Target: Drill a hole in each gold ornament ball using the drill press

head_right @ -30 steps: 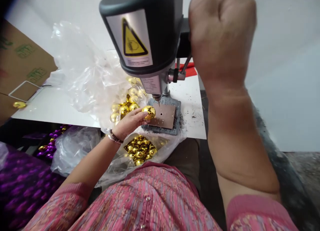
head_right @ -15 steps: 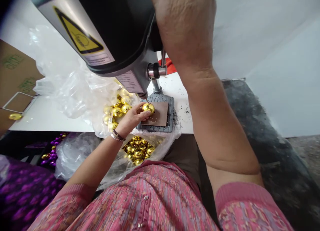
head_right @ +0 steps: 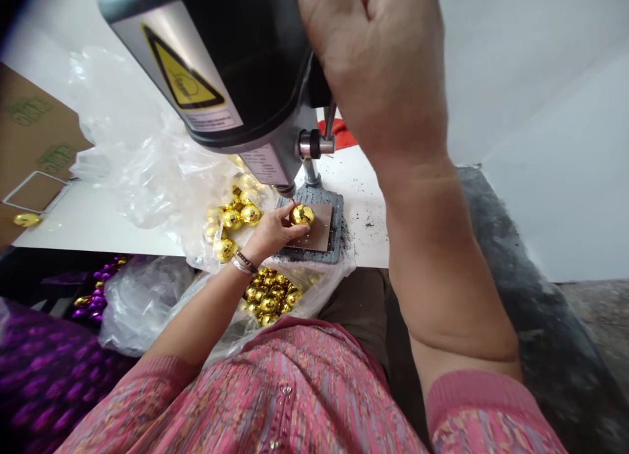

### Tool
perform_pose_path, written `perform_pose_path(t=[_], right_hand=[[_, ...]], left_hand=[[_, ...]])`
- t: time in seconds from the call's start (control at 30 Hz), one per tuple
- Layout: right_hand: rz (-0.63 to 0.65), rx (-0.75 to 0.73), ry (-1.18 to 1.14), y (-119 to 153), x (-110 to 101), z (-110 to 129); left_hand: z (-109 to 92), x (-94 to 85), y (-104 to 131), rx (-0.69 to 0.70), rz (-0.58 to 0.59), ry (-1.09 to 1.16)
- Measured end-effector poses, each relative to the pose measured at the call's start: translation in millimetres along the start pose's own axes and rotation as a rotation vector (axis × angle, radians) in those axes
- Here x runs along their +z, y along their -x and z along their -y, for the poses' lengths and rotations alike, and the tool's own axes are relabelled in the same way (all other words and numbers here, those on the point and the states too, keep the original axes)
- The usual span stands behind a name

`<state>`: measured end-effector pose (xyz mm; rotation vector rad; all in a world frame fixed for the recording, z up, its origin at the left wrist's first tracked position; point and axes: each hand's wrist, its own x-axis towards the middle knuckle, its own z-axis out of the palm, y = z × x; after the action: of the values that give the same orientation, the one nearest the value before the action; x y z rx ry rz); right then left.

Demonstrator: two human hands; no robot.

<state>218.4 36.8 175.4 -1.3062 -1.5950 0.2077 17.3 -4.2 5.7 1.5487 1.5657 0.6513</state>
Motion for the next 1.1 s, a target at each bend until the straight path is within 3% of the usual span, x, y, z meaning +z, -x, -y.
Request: perform_pose_path(t=[0.03, 0.13, 0.37, 0.73, 1.1], right_hand=[[0.028, 0.016, -0.041, 13, -4, 5], [-0.094, -0.075, -0.115, 54, -8, 9], [-0.153, -0.34, -0.026, 117, 11, -20], [-0.358, -0.405, -0.076, 135, 42, -43], [-0.367, -0.463, -0.234, 138, 69, -74]], left_hand=[[-1, 0.2, 1, 0.002, 0.002, -0.008], [-2, 1.1, 2, 0.02, 0.013, -0.019], [5, 5.1, 1, 0.054, -0.005, -0.023], [11, 8.5, 1, 0.138, -0.037, -0.056], [14, 14.3, 2, 0.115, -0.057, -0.106]])
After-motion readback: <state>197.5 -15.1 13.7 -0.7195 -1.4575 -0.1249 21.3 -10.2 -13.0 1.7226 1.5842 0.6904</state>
